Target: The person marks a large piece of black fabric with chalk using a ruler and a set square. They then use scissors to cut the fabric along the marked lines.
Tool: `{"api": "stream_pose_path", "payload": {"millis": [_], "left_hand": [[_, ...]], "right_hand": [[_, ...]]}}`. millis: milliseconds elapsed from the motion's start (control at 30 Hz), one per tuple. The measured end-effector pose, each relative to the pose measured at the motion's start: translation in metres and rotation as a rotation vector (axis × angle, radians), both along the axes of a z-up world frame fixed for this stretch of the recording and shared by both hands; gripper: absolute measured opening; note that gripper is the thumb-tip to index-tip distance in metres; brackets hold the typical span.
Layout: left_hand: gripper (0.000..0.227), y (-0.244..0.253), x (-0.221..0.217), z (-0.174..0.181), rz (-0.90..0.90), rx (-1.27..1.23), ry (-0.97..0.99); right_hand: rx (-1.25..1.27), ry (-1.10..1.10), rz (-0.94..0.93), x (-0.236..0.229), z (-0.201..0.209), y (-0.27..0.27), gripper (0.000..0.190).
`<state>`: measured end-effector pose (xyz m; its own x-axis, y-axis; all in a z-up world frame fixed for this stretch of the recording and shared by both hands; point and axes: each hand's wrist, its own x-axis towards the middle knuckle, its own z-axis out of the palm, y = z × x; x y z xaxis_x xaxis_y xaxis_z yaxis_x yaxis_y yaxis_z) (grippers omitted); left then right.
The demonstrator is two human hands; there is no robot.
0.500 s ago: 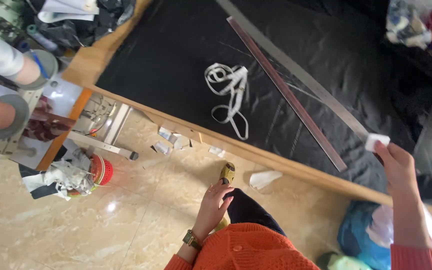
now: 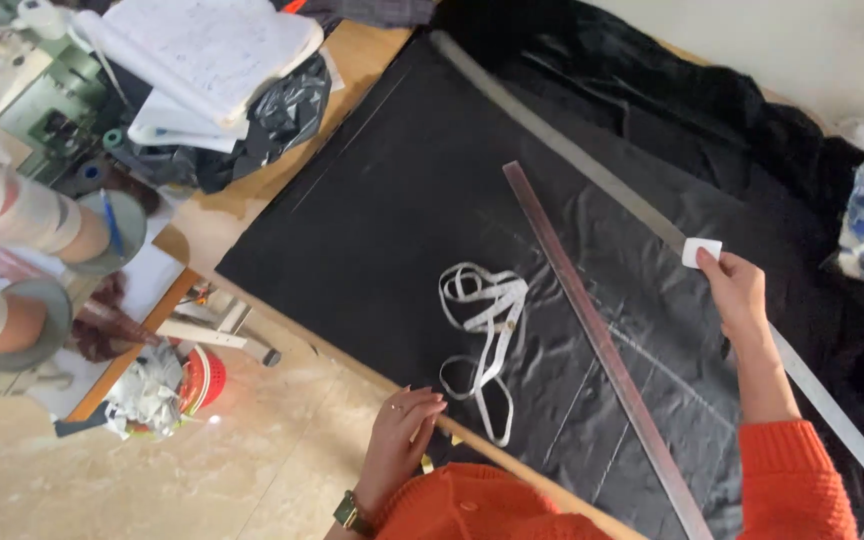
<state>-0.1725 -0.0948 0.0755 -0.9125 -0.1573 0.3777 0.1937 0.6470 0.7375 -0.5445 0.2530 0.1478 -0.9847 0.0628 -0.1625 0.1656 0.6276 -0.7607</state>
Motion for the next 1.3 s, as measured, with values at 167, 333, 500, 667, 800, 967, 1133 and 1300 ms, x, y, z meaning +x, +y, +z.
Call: {"api": "stream_pose_path", "payload": {"millis": [167, 333, 500, 667, 800, 967, 1133, 1300], "left_hand": [[0.022, -0.022, -0.054, 0.014, -0.069, -0.022, 0.017], [0.021, -0.071, -0.126, -0.006, -0.116, -0.064, 0.022], [0.024, -0.146, -0.25, 0.004, -0.074, -0.224, 0.06], [0.049, -0.213, -0.402, -0.041, 0.059, -0.475, -0.112], [0.064, -0.244, -0.497, -0.065, 0.181, -0.624, -0.161], [0.066, -0.256, -0.557, -0.066, 0.231, -0.63, -0.301], [0.058, -0.26, -0.564, -0.07, 0.249, -0.54, -0.273], [0.054, -0.259, -0.564, -0.076, 0.318, -0.616, -0.1]], "right_hand": [[0.078, -0.028, 0.025, -0.045, -0.005, 0.002, 0.04], [0.097, -0.091, 0.042, -0.08, -0.027, 0.01, 0.03], [0.091, -0.092, 0.041, -0.102, -0.053, 0.007, 0.032], [0.103, -0.132, 0.047, -0.112, -0.058, -0.006, 0.031], [0.136, -0.143, 0.083, -0.122, -0.065, -0.008, 0.031], [0.195, -0.236, 0.061, -0.13, -0.063, -0.017, 0.032], [0.118, -0.277, 0.006, -0.124, -0.049, -0.032, 0.031], [0.135, -0.224, 0.033, -0.125, -0.065, -0.027, 0.028]]}}
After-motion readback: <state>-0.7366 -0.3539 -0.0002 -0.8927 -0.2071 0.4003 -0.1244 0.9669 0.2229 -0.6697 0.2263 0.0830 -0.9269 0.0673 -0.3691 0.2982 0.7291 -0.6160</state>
